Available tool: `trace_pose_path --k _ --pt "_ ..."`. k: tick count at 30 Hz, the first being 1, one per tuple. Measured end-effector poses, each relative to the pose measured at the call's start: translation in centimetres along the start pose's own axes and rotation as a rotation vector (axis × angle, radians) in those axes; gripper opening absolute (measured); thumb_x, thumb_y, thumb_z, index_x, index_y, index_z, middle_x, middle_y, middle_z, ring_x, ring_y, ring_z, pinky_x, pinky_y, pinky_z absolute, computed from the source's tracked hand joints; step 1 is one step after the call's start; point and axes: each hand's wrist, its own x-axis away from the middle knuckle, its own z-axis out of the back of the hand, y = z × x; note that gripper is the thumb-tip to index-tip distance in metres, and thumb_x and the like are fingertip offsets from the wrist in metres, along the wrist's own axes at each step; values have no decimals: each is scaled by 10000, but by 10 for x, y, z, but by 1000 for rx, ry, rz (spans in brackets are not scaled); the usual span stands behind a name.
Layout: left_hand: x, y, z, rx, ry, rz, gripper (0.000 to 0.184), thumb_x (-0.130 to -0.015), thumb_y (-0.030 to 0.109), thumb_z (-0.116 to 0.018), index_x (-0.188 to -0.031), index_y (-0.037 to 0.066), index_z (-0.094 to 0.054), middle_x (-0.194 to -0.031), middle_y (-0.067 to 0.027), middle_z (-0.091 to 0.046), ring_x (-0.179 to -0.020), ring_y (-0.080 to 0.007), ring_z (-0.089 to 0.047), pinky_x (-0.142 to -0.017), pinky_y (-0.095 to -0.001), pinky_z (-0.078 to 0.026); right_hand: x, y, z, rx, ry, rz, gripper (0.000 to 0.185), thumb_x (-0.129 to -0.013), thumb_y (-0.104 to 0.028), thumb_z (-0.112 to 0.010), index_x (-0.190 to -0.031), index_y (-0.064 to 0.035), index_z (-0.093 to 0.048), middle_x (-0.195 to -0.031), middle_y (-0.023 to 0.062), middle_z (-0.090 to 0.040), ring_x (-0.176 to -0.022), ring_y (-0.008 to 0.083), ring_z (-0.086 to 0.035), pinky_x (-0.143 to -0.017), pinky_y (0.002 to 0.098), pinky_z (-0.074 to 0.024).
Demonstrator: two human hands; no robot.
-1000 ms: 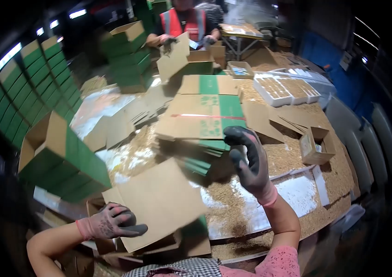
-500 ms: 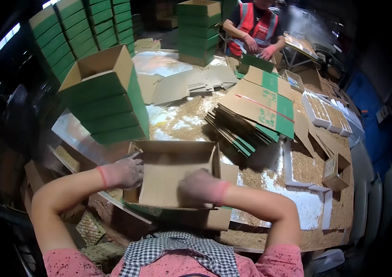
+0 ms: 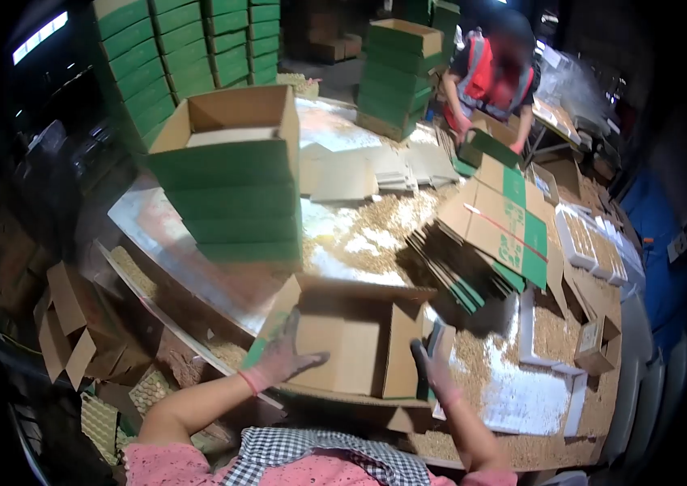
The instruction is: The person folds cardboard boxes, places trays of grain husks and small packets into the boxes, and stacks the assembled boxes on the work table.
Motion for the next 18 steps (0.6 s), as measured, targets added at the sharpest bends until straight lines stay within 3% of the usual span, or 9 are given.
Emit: trace_pose_path --k 2,4,6,7,9,13,14,16,18 --pt "-4 -17 3 67 -12 -47 1102 -731 554 -714 -1446 -70 -153 -1459 -279 -268 -1362 -399 -277 -1126 -408 -249 13 13 -15 -363 -66 -250 723 -934 -297 -564 -1440 67 -198 -1480 219 -270 -1376 293 -279 -1116 370 -268" --pt "-11 -2 16 36 -85 -87 1096 -752 428 -750 -1482 -9 -60 -1497 -251 -214 -1397 -378 -217 -1139 -399 -215 13 -29 -21 -636 156 -273 561 -904 -371 -606 -1307 -2 -475 -1243 107 -561 -1140 224 -537 -994 341 -415" --pt "-27 22 35 155 -75 -217 1002 -795 405 -719 -1482 -2 -112 -1491 -241 -228 -1374 -377 -263 -1123 -409 -245 -5 -55 3 -1054 159 -385 390 -856 -297 -662 -1167 -75 -581 -1116 44 -603 -1003 160 -592 -883 314 -488" --pt "-47 12 33 131 86 -489 862 -844 358 -680 -1462 -7 -203 -1445 -235 -317 -1339 -370 -325 -1103 -403 -278 -22 -47 17 -1093 191 -357 368 -853 -283 -663 -1148 -77 -588 -1086 42 -615 -994 171 -599 -876 319 -495" --pt "-64 50 98 624 113 -458 673 -879 315 -642 -1382 -21 -345 -1363 -199 -441 -1258 -307 -426 -1066 -379 -331 -49 -85 48 -1130 305 -56 339 -897 -202 -608 -1206 -77 -542 -1057 33 -603 -999 176 -588 -887 328 -492" --pt "-73 -12 229 559 738 -559 579 -917 276 -568 -1386 6 -361 -1329 -139 -461 -1194 -242 -477 -1004 -355 -396 -140 -167 108 -1154 325 224 524 -950 -262 -525 -1390 -6 -399 -1378 98 -457 -1216 189 -494 -999 333 -448" --pt "-86 -41 257 439 854 -475 557 -927 266 -549 -1387 12 -365 -1321 -123 -467 -1178 -226 -489 -988 -349 -413 -196 -126 141 -1292 170 255 470 -950 -363 -532 -1300 -51 -511 -1233 88 -568 -1074 224 -571 -985 345 -441" --pt "-120 -88 287 496 789 -382 537 -936 273 -529 -1383 18 -375 -1298 -102 -481 -1156 -206 -502 -988 -339 -413 -210 -223 107 -1296 37 359 397 -989 -313 -455 -1285 -57 -524 -1154 70 -621 -1028 184 -594 -910 313 -491" --pt "-144 -121 293 545 671 -416 542 -898 221 -582 -1371 39 -388 -1284 -96 -489 -1136 -202 -513 -1009 -323 -399 -245 -278 76 -1227 68 262 301 -962 -398 -519 -1047 -125 -612 -876 14 -619 -767 107 -554 -710 268 -491"
